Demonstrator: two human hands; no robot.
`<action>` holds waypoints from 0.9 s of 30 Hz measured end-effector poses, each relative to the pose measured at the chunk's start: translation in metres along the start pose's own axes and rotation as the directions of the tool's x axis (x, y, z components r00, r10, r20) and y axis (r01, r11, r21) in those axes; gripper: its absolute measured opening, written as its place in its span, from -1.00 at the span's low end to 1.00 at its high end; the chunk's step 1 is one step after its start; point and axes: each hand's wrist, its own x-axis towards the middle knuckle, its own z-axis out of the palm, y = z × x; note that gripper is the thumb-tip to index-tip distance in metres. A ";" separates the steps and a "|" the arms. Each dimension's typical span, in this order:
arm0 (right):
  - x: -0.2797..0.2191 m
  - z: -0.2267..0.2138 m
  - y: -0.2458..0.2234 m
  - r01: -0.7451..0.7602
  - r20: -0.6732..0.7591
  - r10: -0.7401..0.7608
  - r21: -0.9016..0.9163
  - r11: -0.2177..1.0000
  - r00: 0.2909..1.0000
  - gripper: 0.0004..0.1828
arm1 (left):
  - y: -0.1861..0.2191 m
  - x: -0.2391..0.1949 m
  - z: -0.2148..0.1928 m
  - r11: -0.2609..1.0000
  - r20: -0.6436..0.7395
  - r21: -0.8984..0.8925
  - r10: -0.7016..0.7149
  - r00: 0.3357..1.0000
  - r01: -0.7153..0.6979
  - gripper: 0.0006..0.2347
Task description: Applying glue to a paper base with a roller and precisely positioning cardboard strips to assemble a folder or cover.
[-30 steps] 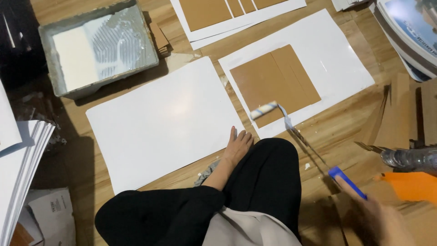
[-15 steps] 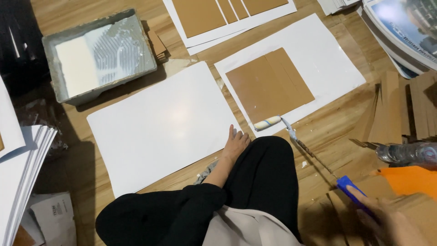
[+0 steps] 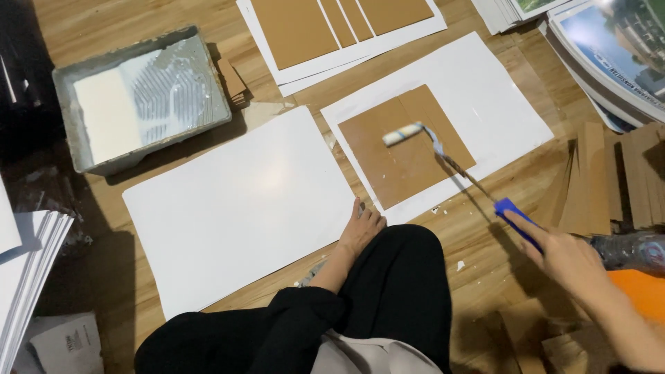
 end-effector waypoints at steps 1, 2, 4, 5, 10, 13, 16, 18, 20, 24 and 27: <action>0.008 -0.021 -0.015 -0.007 0.002 0.007 0.038 0.999 1.000 -0.36 | 0.001 -0.001 0.000 1.000 -0.020 0.029 0.005 1.000 -0.005 -0.73; 0.024 -0.023 -0.019 -0.006 0.002 0.006 0.040 0.999 1.000 -0.36 | 0.001 0.000 0.002 1.000 -0.019 0.030 0.006 1.000 -0.005 -0.73; 0.056 -0.026 -0.029 0.047 -0.063 -0.041 0.101 0.994 0.997 -0.41 | 0.002 0.000 0.008 0.998 -0.122 0.067 -0.012 0.992 0.020 -0.73; 0.057 -0.024 -0.027 0.048 -0.062 -0.041 0.103 0.994 0.997 -0.41 | 0.003 0.000 0.003 0.997 -0.120 0.068 -0.011 0.993 0.019 -0.73; 0.007 -0.011 -0.007 0.035 -0.078 -0.036 -0.020 0.999 0.996 -0.33 | 0.002 -0.001 -0.004 0.999 -0.015 0.024 -0.032 0.999 0.033 -0.71; -0.049 0.013 0.021 -0.076 0.145 0.107 -0.204 0.976 0.984 -0.17 | 0.001 -0.001 0.006 0.999 -0.083 0.044 -0.016 0.996 0.020 -0.76; -0.070 0.092 0.062 -0.100 0.138 0.169 -0.404 0.909 0.976 -0.24 | -0.001 -0.003 -0.005 0.999 -0.079 -0.030 -0.014 0.997 0.012 -0.72; -0.082 0.101 0.070 -0.163 0.080 0.196 -0.301 0.940 0.977 -0.28 | -0.001 -0.002 0.000 1.000 -0.079 -0.009 -0.004 0.997 0.003 -0.74; -0.086 0.100 0.083 -0.220 0.014 0.226 -0.188 0.957 0.974 -0.30 | -0.001 -0.002 0.001 1.000 -0.084 0.020 0.003 0.996 -0.001 -0.75; -0.064 0.093 0.119 -0.079 0.034 0.074 0.161 0.984 0.997 -0.29 | 0.000 -0.004 -0.005 0.999 -0.102 -0.047 -0.017 0.995 0.013 -0.76; -0.030 0.074 0.111 -0.065 -0.048 0.058 -0.158 0.985 0.997 -0.26 | 0.002 -0.006 -0.006 0.999 -0.069 -0.051 -0.022 0.997 0.018 -0.74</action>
